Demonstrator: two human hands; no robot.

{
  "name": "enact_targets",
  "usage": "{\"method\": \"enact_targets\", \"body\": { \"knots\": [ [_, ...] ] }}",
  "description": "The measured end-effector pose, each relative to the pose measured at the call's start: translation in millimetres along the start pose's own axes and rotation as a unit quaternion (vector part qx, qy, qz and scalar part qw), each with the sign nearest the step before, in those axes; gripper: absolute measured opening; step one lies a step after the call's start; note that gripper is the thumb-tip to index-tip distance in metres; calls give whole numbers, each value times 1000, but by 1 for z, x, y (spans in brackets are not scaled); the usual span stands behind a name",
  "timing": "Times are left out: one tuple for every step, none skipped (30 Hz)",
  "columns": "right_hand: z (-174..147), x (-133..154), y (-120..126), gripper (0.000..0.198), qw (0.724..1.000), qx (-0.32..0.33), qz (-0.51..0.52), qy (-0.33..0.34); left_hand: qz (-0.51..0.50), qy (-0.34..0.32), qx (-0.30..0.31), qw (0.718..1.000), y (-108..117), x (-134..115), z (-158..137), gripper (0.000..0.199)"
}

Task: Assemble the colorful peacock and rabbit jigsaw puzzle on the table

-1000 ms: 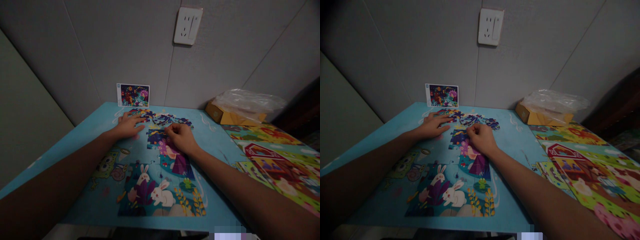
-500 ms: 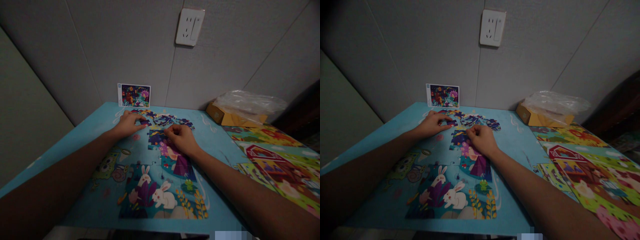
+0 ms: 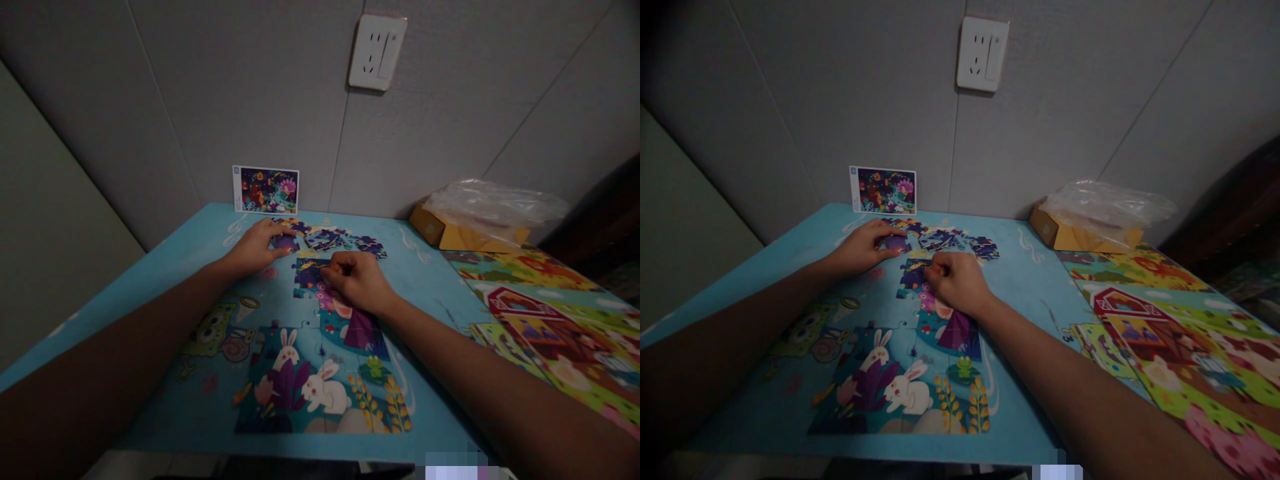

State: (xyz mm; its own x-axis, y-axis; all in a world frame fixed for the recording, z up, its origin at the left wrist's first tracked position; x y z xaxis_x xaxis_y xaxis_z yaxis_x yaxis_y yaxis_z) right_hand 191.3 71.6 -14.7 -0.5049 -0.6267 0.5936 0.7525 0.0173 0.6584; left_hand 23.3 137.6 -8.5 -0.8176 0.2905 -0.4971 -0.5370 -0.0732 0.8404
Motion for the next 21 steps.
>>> {"method": "enact_targets", "body": {
  "knots": [
    [0, 0, -2, 28, 1000, 9, -2, 3, -8, -7, -3, 1000, 1, -2, -1, 44],
    [0, -1, -5, 28, 1000, 23, -2, 3, -15, -13, -7, 1000, 2, -3, -1, 44],
    [0, -2, -8, 28, 999, 40, -2, 0, -23, -18, -11, 1000, 3, -5, -2, 45],
    [-1, -4, -11, 28, 998, 55, -2, -5, -31, -22, -14, 999, 4, -5, -2, 46],
    [-1, -5, -13, 28, 998, 67, -2, -11, -39, -24, -17, 999, 5, -5, -2, 47],
    [-1, -6, -14, 27, 997, 73, -2, -16, -46, -24, -21, 998, 6, -5, -2, 49],
    [-2, -7, -14, 27, 997, 75, -1, -21, -48, -21, -23, 998, 6, -5, -2, 50],
    [-2, -8, -13, 27, 997, 75, -1, -23, -46, -16, -25, 999, 6, -4, -1, 49],
    [-2, -7, -13, 27, 997, 76, -1, -24, -41, -11, -26, 999, 6, -3, -1, 48],
    [-2, -7, -13, 26, 997, 76, -2, -23, -37, -5, -25, 999, 5, -2, 0, 46],
    [-2, -7, -13, 26, 997, 77, -3, -23, -34, -1, -24, 999, 5, -1, 0, 44],
    [-2, -7, -12, 26, 997, 77, -5, -21, -33, 2, -23, 999, 4, -2, 0, 43],
    [-2, -7, -12, 26, 997, 77, -7, -20, -37, 3, -28, 999, 6, -2, -1, 41],
    [-2, -7, -12, 27, 997, 76, -9, -20, -44, 6, -39, 998, 8, -2, -1, 40],
    [-2, -7, -12, 27, 997, 74, -9, -22, -58, 18, -54, 997, 12, 0, -1, 38],
    [-3, -8, -11, 27, 997, 72, -9, -24, -80, 41, -70, 994, 17, 5, -1, 38],
    [-3, -8, -11, 27, 997, 71, -9, -26, -108, 75, -85, 988, 21, 13, -1, 39],
    [-3, -9, -11, 27, 997, 70, -10, -28, -138, 116, -97, 979, 25, 23, -1, 40],
    [-3, -9, -12, 26, 997, 70, -11, -28, -163, 157, -109, 968, 28, 33, -2, 40],
    [-3, -9, -12, 26, 997, 70, -12, -27, -176, 189, -122, 958, 31, 42, -3, 40],
    [-3, -8, -11, 25, 997, 70, -14, -27, -176, 210, -138, 952, 36, 48, -4, 39]
  ]
}}
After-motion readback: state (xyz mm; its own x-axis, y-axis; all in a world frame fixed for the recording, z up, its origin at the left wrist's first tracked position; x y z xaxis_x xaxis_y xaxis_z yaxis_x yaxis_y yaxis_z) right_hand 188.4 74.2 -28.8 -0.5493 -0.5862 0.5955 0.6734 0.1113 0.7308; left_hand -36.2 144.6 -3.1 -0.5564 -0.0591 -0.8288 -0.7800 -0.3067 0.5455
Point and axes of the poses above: each hand's wrist, its own z-axis towards the middle knuckle, its own y-axis out of the back of the hand, x = y × z, the point moved 10 cm from there along z, towards the middle knuckle, and after that the axes turned 15 degrees about y, right-handed, at the moved point
